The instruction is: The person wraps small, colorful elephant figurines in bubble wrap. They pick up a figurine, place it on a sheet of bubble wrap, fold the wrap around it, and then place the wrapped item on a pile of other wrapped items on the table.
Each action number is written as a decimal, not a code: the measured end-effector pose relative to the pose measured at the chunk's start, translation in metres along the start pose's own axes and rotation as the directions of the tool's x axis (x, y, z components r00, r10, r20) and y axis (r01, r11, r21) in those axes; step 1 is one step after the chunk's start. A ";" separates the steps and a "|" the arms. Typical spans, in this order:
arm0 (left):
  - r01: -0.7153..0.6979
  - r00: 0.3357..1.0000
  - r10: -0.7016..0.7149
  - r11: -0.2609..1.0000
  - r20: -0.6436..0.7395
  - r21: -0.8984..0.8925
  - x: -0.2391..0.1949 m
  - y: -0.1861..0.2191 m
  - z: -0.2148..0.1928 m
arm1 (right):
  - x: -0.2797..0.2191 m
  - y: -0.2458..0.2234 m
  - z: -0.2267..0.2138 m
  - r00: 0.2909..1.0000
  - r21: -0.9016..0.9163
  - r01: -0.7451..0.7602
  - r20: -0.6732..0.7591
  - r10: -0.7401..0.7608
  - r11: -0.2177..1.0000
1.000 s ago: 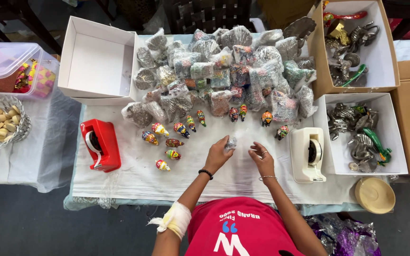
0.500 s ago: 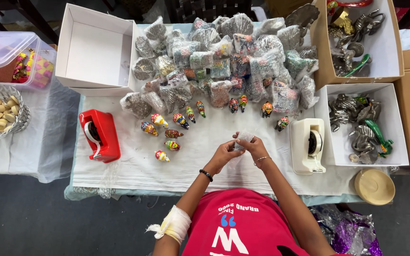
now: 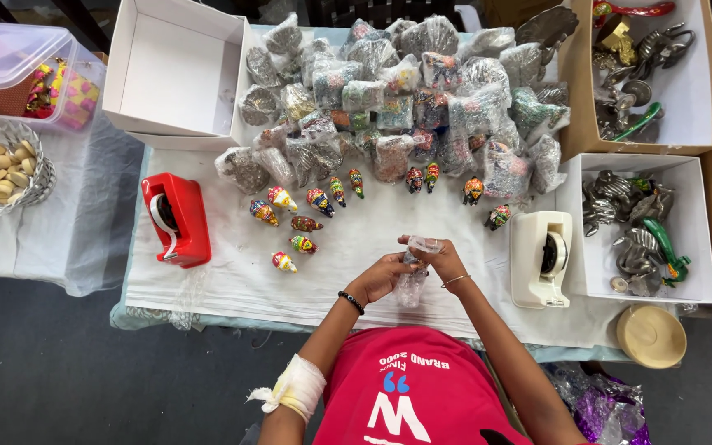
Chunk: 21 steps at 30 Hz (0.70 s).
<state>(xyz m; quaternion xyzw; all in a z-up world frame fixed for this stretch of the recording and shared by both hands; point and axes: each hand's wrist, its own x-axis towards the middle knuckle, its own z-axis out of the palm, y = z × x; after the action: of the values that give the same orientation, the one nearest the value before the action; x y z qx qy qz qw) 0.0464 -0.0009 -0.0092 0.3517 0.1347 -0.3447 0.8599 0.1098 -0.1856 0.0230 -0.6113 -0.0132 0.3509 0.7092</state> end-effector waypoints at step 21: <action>0.010 0.997 -0.001 0.995 0.082 -0.104 -0.005 0.005 -0.024 | -0.012 -0.037 -0.002 0.869 -0.381 0.438 0.412 -0.274 0.815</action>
<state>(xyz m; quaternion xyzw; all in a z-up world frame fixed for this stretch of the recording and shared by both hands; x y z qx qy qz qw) 0.0459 0.0210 -0.0215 0.2916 0.1183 -0.3537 0.8809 0.1191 -0.1937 0.0600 -0.6788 -0.3335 0.2957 0.5836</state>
